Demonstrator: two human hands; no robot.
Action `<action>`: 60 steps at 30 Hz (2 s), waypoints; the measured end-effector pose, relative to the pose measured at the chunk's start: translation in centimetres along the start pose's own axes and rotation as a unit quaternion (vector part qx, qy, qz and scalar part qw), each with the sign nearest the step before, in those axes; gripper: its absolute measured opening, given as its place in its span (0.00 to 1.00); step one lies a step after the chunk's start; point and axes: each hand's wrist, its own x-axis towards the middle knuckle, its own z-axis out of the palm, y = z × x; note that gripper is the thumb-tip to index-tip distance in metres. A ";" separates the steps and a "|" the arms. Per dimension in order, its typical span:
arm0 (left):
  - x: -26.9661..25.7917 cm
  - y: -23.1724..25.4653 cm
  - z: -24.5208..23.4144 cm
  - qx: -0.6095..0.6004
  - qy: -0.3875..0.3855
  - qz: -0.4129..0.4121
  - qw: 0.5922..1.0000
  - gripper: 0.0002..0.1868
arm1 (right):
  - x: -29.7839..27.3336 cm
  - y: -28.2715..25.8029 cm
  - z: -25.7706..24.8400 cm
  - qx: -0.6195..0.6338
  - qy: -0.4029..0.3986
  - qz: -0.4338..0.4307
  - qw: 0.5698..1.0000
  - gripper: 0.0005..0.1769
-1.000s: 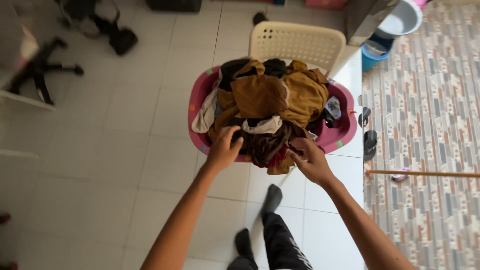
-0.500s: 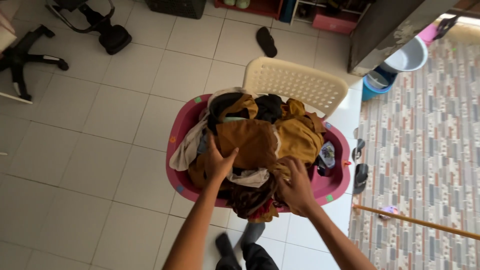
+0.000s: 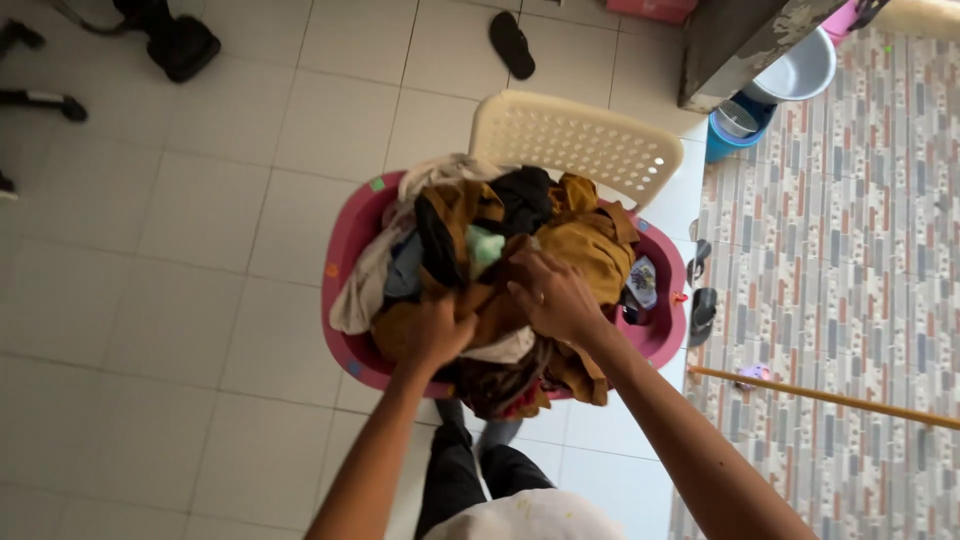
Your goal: Hanging wet clothes and items on various drying racks.
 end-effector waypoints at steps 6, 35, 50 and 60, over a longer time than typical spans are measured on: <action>-1.9 3.0 -3.0 0.029 -0.162 0.055 0.985 0.27 | 4.2 0.5 5.9 -0.024 0.038 0.012 0.999 0.28; 8.8 -2.9 -6.1 -0.380 0.021 -0.112 0.918 0.25 | 3.5 -5.4 5.9 -0.093 0.107 0.149 0.978 0.67; 5.9 2.1 -12.0 -0.112 0.102 0.275 0.949 0.23 | 7.3 -6.0 5.6 0.636 0.238 0.217 0.701 0.17; 4.2 5.3 -4.1 -0.255 0.010 0.225 0.940 0.10 | -1.8 -3.4 -5.2 0.816 0.302 0.103 0.482 0.23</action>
